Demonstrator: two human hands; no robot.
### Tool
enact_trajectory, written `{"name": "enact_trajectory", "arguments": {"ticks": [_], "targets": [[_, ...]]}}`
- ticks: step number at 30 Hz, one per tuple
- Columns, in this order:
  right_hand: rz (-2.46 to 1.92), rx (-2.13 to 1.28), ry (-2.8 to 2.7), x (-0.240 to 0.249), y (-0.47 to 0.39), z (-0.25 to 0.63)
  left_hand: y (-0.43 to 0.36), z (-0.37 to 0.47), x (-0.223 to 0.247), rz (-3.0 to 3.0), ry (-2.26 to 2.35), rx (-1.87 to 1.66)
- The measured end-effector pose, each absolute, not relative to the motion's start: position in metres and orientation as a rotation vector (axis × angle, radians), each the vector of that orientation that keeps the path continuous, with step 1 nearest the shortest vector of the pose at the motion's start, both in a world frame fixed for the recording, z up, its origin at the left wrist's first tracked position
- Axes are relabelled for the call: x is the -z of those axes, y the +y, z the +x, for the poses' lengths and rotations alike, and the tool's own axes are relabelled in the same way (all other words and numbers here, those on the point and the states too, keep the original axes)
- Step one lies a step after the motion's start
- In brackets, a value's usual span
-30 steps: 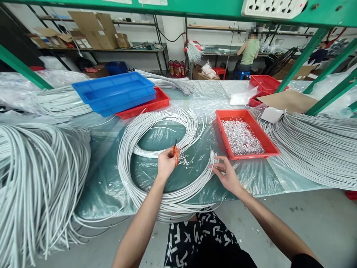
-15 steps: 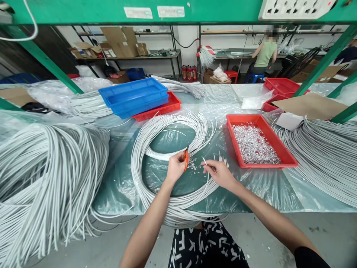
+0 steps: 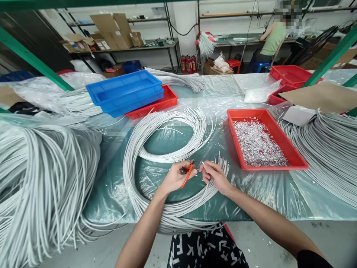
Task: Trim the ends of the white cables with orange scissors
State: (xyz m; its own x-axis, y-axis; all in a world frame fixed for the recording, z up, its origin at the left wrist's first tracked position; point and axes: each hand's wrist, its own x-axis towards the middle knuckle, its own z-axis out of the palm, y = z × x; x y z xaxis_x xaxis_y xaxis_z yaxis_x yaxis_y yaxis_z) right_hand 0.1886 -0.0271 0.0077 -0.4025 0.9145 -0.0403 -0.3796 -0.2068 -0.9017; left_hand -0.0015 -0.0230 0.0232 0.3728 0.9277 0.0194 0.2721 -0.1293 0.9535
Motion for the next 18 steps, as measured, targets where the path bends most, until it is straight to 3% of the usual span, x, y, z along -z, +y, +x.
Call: {"name": "enact_trajectory", "arguments": {"ticks": [8, 18], "targets": [[-0.755, -1.688, -1.166, -0.0097, -0.0279, 0.1916, -0.027, -0.0007, -0.0297, 1.843, 1.094, -0.606], [-0.87, -1.506, -1.454, -0.0109, -0.0304, 0.1959, -0.0269, -0.0084, -0.0266, 1.813, 1.131, -0.614]]}}
